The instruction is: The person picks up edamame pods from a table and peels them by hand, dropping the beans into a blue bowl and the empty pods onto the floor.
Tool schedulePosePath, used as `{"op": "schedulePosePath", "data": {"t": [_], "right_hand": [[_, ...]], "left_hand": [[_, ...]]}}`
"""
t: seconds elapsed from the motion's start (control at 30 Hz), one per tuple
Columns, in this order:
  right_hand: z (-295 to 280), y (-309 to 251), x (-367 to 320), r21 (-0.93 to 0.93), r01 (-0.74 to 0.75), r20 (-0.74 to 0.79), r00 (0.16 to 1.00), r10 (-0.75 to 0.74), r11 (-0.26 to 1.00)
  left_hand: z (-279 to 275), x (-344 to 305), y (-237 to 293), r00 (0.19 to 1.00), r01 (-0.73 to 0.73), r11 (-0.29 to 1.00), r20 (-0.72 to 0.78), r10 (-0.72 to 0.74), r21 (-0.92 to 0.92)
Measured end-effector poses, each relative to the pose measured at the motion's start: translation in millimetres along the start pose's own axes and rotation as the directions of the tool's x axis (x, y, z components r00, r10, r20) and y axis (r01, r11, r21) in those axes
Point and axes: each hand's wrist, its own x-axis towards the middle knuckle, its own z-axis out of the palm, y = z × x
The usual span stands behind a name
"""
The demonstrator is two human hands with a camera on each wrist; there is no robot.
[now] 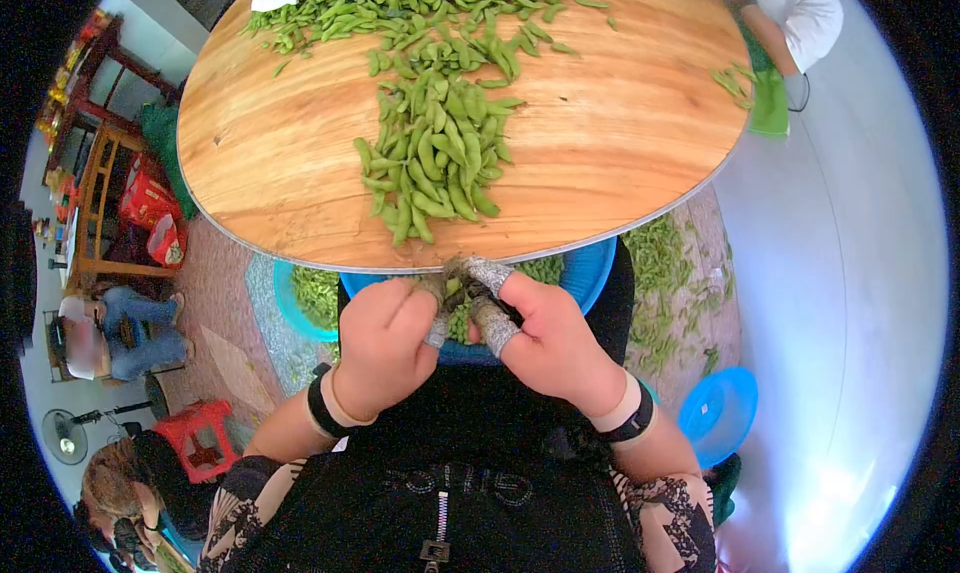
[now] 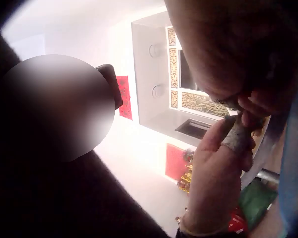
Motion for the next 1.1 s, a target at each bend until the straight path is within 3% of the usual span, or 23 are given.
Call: {"op": "schedulePosePath", "data": {"t": [0.03, 0.07, 0.1, 0.13, 0.17, 0.2, 0.23, 0.3, 0.37, 0.53, 0.6, 0.63, 0.7, 0.73, 0.8, 0.83, 0.9, 1.1], "right_hand": [[-0.8, -0.6, 0.4, 0.088, -0.119, 0.049, 0.992, 0.115, 0.989], [-2.3, 0.4, 0.9, 0.091, -0.12, 0.045, 0.992, 0.117, 0.989], [-4.3, 2.3, 1.8, 0.289, -0.246, 0.133, 0.967, 0.216, 0.925], [-5.0, 4.5, 2.1, 0.46, -0.37, 0.238, 0.927, 0.289, 0.807], [-2.8, 7.4, 0.8, 0.462, -0.371, 0.238, 0.927, 0.29, 0.806], [1.0, 10.7, -1.2, 0.509, -0.371, 0.277, 0.925, 0.261, 0.776], [3.2, 12.3, -1.6, 0.555, -0.373, 0.314, 0.922, 0.228, 0.744], [1.2, 8.3, 0.2, 0.471, -0.339, 0.301, 0.93, 0.213, 0.815], [-1.0, 7.8, 0.0, 0.333, -0.257, 0.19, 0.961, 0.203, 0.907], [-3.3, 3.8, -6.5, 0.273, -0.189, 0.102, 0.981, 0.167, 0.943], [0.2, 1.6, -8.8, 0.109, -0.052, 0.032, 0.998, 0.049, 0.993], [0.5, 0.3, -8.8, 0.11, -0.052, 0.032, 0.998, 0.049, 0.993], [0.7, -1.4, -8.5, -0.058, -0.008, 0.041, 0.999, 0.01, 0.998], [2.2, -0.5, -7.8, -0.057, -0.008, 0.041, 0.999, 0.01, 0.998], [5.5, 3.4, -5.8, -0.039, 0.028, 0.021, 0.999, -0.027, 0.999], [5.4, 4.6, -5.8, -0.038, 0.028, 0.02, 0.999, -0.027, 0.999], [4.9, 6.2, -6.2, 0.025, -0.01, 0.05, 0.999, 0.009, 1.0], [8.2, 6.9, -7.3, 0.155, -0.054, 0.048, 0.998, 0.047, 0.986]], "left_hand": [[2.5, -2.8, -2.6, 0.996, -0.087, 0.992, -0.021, 0.089, 0.087], [3.5, -4.6, -4.3, 0.983, -0.169, 0.97, -0.036, 0.178, 0.174], [-0.3, -2.9, -3.3, 0.983, -0.172, 0.97, -0.032, 0.18, 0.171], [-7.4, 0.6, -1.4, 0.958, 0.274, 0.861, 0.197, -0.208, -0.429], [-12.7, 1.8, -2.1, 0.744, 0.662, 0.27, 0.573, -0.344, -0.699], [-14.1, -0.9, -8.7, 0.773, 0.617, -0.002, 0.606, -0.189, -0.787], [-14.7, -0.1, -10.0, 0.772, 0.617, -0.002, 0.606, -0.191, -0.787], [-17.5, 0.6, -10.4, 0.794, 0.607, 0.125, 0.592, -0.141, -0.785], [-14.0, 0.6, -10.8, 0.789, 0.611, 0.143, 0.582, -0.196, -0.779], [-0.8, -5.6, -11.5, 0.819, 0.568, 0.222, 0.52, -0.243, -0.792], [3.9, -7.2, -11.6, 0.845, 0.526, 0.311, 0.443, -0.301, -0.792], [4.2, -8.1, -12.1, 0.844, 0.527, 0.311, 0.443, -0.301, -0.791], [4.5, -8.9, -12.9, 0.864, 0.502, 0.43, 0.409, -0.295, -0.751], [4.9, -8.9, -13.1, 0.863, 0.502, 0.43, 0.409, -0.295, -0.75], [5.9, -8.2, -13.2, 0.896, 0.443, 0.586, 0.345, -0.279, -0.678], [5.1, -8.3, -13.3, 0.896, 0.444, 0.587, 0.346, -0.278, -0.677], [2.9, -8.7, -12.9, 0.908, 0.413, 0.741, 0.306, -0.287, -0.529], [2.2, -7.5, -12.2, 0.917, 0.388, 0.808, 0.27, -0.292, -0.444]]}}
